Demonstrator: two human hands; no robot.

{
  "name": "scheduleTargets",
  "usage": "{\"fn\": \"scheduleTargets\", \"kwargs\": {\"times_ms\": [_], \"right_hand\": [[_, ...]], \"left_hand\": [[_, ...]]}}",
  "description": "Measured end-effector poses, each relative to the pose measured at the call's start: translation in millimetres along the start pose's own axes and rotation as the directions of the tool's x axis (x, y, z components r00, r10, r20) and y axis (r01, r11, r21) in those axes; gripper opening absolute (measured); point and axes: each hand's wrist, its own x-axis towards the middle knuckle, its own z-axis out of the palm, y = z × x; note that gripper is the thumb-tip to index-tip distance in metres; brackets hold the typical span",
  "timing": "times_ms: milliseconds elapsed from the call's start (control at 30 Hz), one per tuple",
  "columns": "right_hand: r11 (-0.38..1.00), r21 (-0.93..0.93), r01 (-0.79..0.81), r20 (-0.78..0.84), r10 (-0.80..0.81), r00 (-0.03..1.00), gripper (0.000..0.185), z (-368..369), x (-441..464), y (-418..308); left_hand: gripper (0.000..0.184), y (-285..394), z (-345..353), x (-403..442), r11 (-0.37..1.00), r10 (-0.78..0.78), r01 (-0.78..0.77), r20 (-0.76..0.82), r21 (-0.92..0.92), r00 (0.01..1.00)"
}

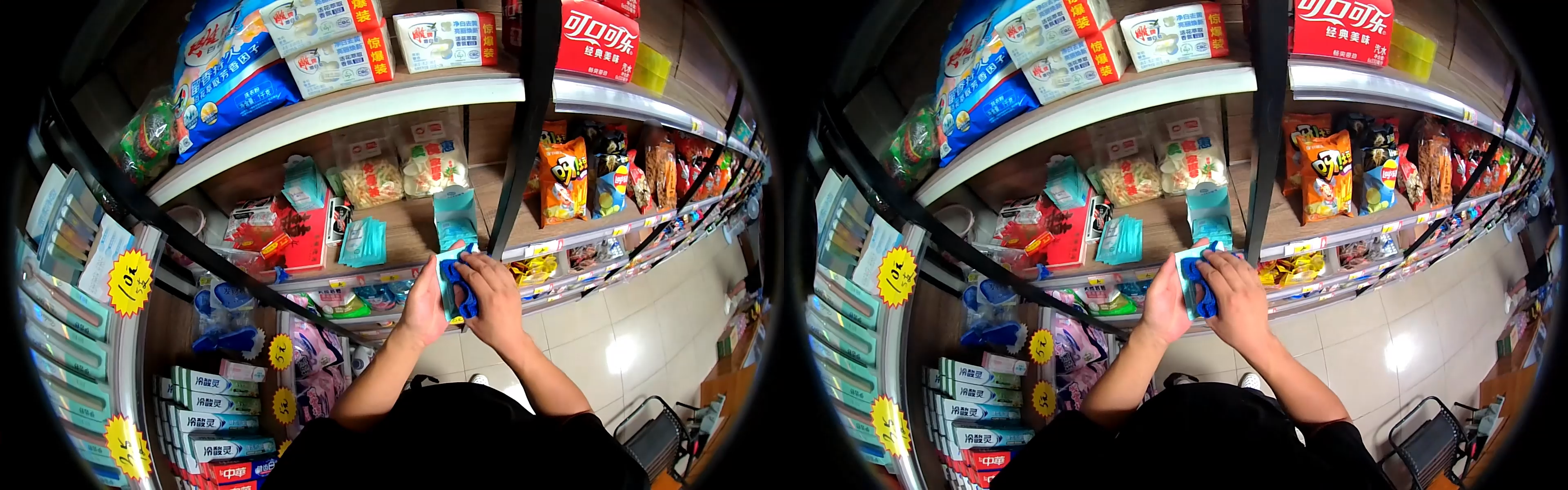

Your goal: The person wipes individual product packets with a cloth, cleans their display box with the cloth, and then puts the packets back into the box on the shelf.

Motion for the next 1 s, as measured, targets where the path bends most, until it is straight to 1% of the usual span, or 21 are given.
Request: {"fn": "scheduleTargets", "kwargs": {"times_ms": [67, 100, 133, 233, 267, 333, 400, 433, 467, 533, 600, 667, 733, 767, 800, 833, 867, 900, 933, 967, 1000], "right_hand": [[1.0, -0.002, 0.014, 0.024, -0.014, 1.0, 0.043, 3.3, -13.2, -5.8], [0.999, 0.008, 0.037, 0.052, -0.038, 0.998, 0.046, 6.1, -21.6, -7.9], [0.998, 0.019, 0.059, 0.08, -0.061, 0.995, 0.05, 8.2, -28.5, -9.6], [0.996, 0.066, 0.058, 0.073, -0.062, 0.995, 0.046, 13.1, -36.9, -12.4], [0.994, 0.095, 0.05, 0.064, -0.056, 0.996, 0.044, 15.4, -37.4, -12.9], [0.982, 0.185, -0.038, 0.075, 0.024, 0.997, 0.04, 18.4, -39.6, -9.1], [0.936, 0.306, -0.174, 0.15, 0.133, 0.98, 0.038, 16.3, -39.8, -6.2], [0.904, 0.368, -0.217, 0.158, 0.169, 0.973, 0.036, 15.9, -41.7, -3.8], [0.846, 0.453, -0.282, 0.196, 0.214, 0.957, 0.033, 17.3, -44.5, 0.6], [0.674, 0.601, -0.429, 0.269, 0.335, 0.903, 0.028, 18.5, -48.5, 3.3], [0.474, 0.677, -0.563, 0.366, 0.447, 0.816, 0.03, 17.9, -49.1, 1.6], [0.303, 0.686, -0.662, 0.472, 0.507, 0.721, 0.032, 15.8, -47.2, -0.9], [0.288, 0.695, -0.659, 0.474, 0.506, 0.721, 0.033, 27.7, -55.1, 5.0], [0.272, 0.705, -0.655, 0.476, 0.503, 0.721, 0.033, 33.8, -59.3, 8.0], [0.274, 0.705, -0.654, 0.473, 0.505, 0.722, 0.033, 37.2, -61.0, 9.1], [0.297, 0.686, -0.665, 0.485, 0.495, 0.721, 0.034, 40.2, -62.1, 9.2], [0.319, 0.666, -0.675, 0.497, 0.486, 0.719, 0.034, 42.3, -63.1, 8.1], [0.35, 0.653, -0.672, 0.484, 0.489, 0.726, 0.035, 43.4, -63.4, 6.1], [0.351, 0.655, -0.669, 0.481, 0.488, 0.728, 0.035, 43.7, -63.4, 3.8], [0.33, 0.645, -0.69, 0.508, 0.489, 0.709, 0.035, 44.3, -63.1, 1.6], [0.309, 0.634, -0.709, 0.533, 0.49, 0.69, 0.034, 45.1, -62.5, -0.5]], "left_hand": [[0.066, 6.9, -9.6, 1.6, 0.995, -0.041, 0.047, 0.073, -0.085, 0.996], [0.068, 11.3, -6.7, 3.2, 0.999, 0.007, -0.008, 0.023, 0.037, 1.0], [0.067, 9.0, -16.9, 10.2, 0.999, 0.048, -0.048, 0.05, 0.005, 0.998], [0.068, 11.5, -21.6, 8.7, 0.999, 0.052, -0.051, 0.02, -0.012, 0.998], [0.067, 8.2, -28.1, 10.1, 0.998, 0.021, -0.021, 0.009, -0.063, 1.0], [0.066, 4.4, -36.5, 7.3, 0.99, -0.026, 0.025, -0.006, -0.136, 1.0], [0.064, 4.7, -51.2, 0.2, 0.972, -0.066, 0.061, -0.014, -0.228, 0.998], [0.061, 6.3, -58.7, -3.2, 0.94, -0.07, 0.06, -0.018, -0.336, 0.997], [0.061, 10.2, -69.5, -3.1, 0.942, -0.059, 0.047, -0.028, -0.333, 0.998], [0.057, 21.7, -80.9, -7.0, 0.947, 0.006, -0.028, -0.07, -0.32, 0.998], [0.055, 42.2, -88.7, -14.6, 0.964, 0.056, -0.068, -0.054, -0.258, 0.997], [0.056, 67.3, -92.5, -17.4, 0.972, 0.087, -0.098, -0.059, -0.213, 0.994], [0.06, 89.9, -110.0, -5.1, 0.967, 0.248, -0.236, -0.154, 0.09, 0.957], [0.064, 101.4, -125.6, 0.8, 0.924, 0.284, -0.201, -0.231, 0.325, 0.931], [0.065, 112.4, -122.1, 7.3, 0.814, 0.373, -0.149, -0.308, 0.562, 0.875], [0.066, 120.0, -137.0, 22.8, 0.612, 0.518, -0.124, -0.277, 0.781, 0.809], [0.067, 124.8, -155.2, 38.7, 0.359, 0.643, -0.06, -0.201, 0.931, 0.739], [0.067, 128.6, -159.1, 48.6, 0.358, 0.643, -0.062, -0.198, 0.932, 0.739], [0.07, 131.9, -160.0, 57.6, 0.194, 0.672, 0.169, -0.257, 0.966, 0.694], [0.073, 133.0, -161.1, 63.6, 0.028, 0.712, 0.397, -0.297, 0.918, 0.637], [0.073, 131.6, -162.1, 67.6, 0.026, 0.713, 0.392, -0.292, 0.92, 0.638]]}}
